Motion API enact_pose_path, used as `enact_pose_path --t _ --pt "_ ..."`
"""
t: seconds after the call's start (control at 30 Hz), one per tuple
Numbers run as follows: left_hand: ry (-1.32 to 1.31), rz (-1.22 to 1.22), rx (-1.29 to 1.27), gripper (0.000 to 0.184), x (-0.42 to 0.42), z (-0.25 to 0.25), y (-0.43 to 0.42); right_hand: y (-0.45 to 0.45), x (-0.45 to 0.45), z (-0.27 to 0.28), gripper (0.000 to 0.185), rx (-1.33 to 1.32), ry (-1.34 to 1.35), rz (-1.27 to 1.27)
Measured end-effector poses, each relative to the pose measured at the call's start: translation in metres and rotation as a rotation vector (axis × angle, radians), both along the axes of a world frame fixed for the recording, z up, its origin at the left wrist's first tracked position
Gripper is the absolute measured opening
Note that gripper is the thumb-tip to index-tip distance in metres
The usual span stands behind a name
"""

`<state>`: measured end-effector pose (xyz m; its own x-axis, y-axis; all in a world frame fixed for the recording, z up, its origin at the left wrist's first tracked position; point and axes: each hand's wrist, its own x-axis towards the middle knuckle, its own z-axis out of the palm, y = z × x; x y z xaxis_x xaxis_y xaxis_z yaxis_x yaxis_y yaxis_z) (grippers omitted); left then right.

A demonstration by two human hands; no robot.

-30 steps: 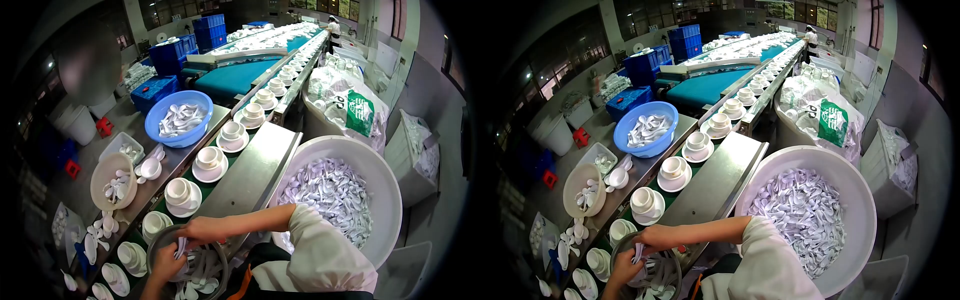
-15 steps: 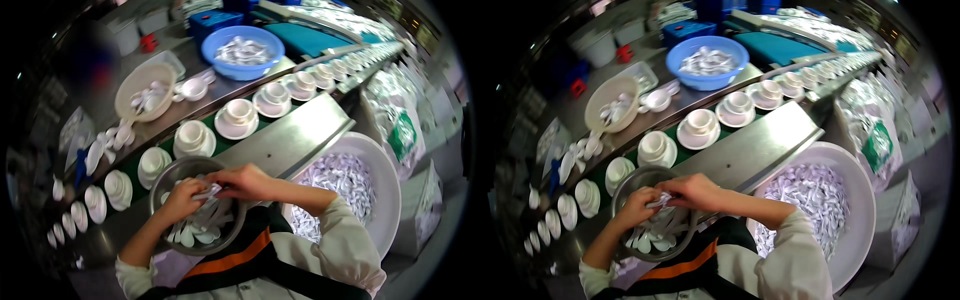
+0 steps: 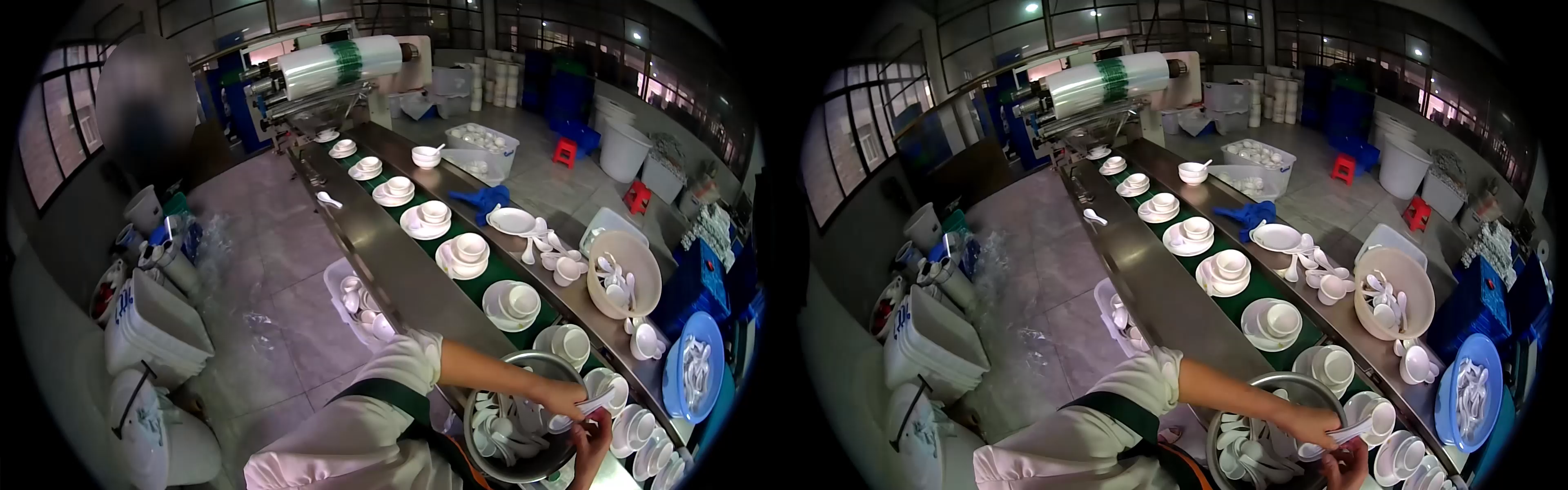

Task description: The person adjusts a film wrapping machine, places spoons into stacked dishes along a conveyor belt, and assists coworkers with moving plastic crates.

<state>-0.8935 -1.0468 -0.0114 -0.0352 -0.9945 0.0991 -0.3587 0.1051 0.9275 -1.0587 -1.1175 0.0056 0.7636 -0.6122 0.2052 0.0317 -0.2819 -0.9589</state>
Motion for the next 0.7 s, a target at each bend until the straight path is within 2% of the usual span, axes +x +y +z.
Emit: enact_pose_path --t 0.1,0.3,0.37,0.4,0.43,0.47,0.5,0.53,0.57,0.6,0.63,0.67,0.7 --pt "0.030 0.025 0.098 0.032 0.002 0.018 0.006 -0.028 0.002 -0.012 0.018 -0.009 0.030 0.098" --pt "0.292 0.062 -0.016 0.032 -0.005 0.010 -0.013 -0.035 0.004 -0.013 0.011 0.005 -0.047 -0.050" --pt "-0.043 0.019 0.122 0.032 0.003 0.020 -0.023 -0.044 -0.001 -0.018 0.012 0.030 -0.065 -0.218" --pt "-0.395 -0.035 0.022 0.024 0.017 0.010 -0.038 -0.061 -0.007 -0.027 0.013 -0.011 -0.038 -0.317" --pt "-0.438 0.046 -0.400 0.024 0.033 -0.015 -0.043 -0.078 -0.019 -0.030 0.018 -0.050 0.015 -0.446" --pt "-0.598 0.256 -0.956 0.021 0.053 -0.045 -0.044 -0.098 -0.034 -0.033 0.018 -0.109 0.065 -0.370" --pt "-0.537 0.182 -0.796 0.018 0.084 -0.043 -0.037 -0.105 -0.039 -0.030 0.016 -0.263 0.042 -0.452" --pt "-0.479 0.128 -0.634 0.025 0.114 -0.041 -0.030 -0.128 -0.051 -0.036 0.015 -0.450 0.272 -0.514" --pt "0.180 0.397 0.016 0.028 0.114 0.008 -0.009 -0.143 -0.056 -0.051 0.015 -0.649 0.249 -0.573" --pt "0.106 0.599 0.095 0.027 0.103 0.043 0.014 -0.151 -0.060 -0.059 0.016 -0.684 0.483 -0.641" --pt "0.012 0.654 0.096 0.029 0.128 0.009 0.014 -0.152 -0.055 -0.074 0.019 -0.699 0.504 -0.673" --pt "-0.227 0.688 0.032 0.029 0.140 -0.018 0.014 -0.155 -0.047 -0.076 0.020 -0.571 0.734 -0.632" --pt "-0.409 0.716 0.078 0.030 0.151 -0.042 0.011 -0.157 -0.039 -0.084 0.021 -0.462 0.726 -0.597"
